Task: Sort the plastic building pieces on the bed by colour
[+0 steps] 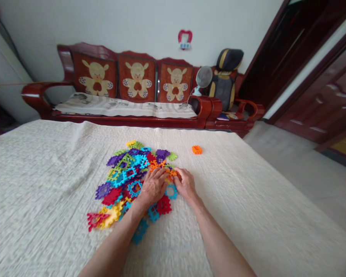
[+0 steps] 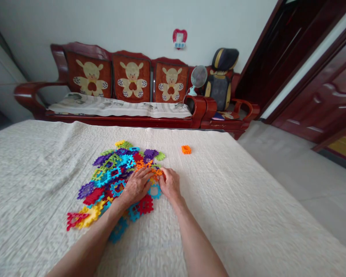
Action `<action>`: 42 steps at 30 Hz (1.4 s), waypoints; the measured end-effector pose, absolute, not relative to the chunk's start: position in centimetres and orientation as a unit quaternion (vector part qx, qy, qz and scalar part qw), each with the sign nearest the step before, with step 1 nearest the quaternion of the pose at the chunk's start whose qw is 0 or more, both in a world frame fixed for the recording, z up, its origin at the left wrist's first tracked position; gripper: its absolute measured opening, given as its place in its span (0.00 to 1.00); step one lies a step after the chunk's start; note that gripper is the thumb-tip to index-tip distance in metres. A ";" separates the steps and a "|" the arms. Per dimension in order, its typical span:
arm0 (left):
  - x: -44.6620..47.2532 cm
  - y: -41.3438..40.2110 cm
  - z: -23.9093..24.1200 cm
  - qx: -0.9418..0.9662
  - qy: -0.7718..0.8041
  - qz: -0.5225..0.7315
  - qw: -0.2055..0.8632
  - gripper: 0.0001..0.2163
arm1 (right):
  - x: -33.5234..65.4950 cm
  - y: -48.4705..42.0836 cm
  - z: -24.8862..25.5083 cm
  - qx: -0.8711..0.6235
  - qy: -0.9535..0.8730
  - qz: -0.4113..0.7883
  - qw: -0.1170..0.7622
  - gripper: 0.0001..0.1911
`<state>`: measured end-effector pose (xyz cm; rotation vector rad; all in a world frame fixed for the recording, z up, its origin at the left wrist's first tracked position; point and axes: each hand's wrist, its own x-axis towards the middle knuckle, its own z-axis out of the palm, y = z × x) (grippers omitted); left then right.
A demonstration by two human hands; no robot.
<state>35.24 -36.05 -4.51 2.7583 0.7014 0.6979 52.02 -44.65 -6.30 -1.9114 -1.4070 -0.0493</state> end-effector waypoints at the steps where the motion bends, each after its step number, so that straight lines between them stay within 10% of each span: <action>1: 35.2 -36.1 -4.4 0.936 0.239 0.236 0.109 0.17 | 52.1 -44.7 -6.4 -0.745 -0.548 -0.016 0.379 0.18; 42: 35.3 -36.6 -2.6 0.941 0.240 0.187 0.150 0.10 | 55.7 -44.6 -5.5 -0.815 -0.417 -0.063 0.397 0.15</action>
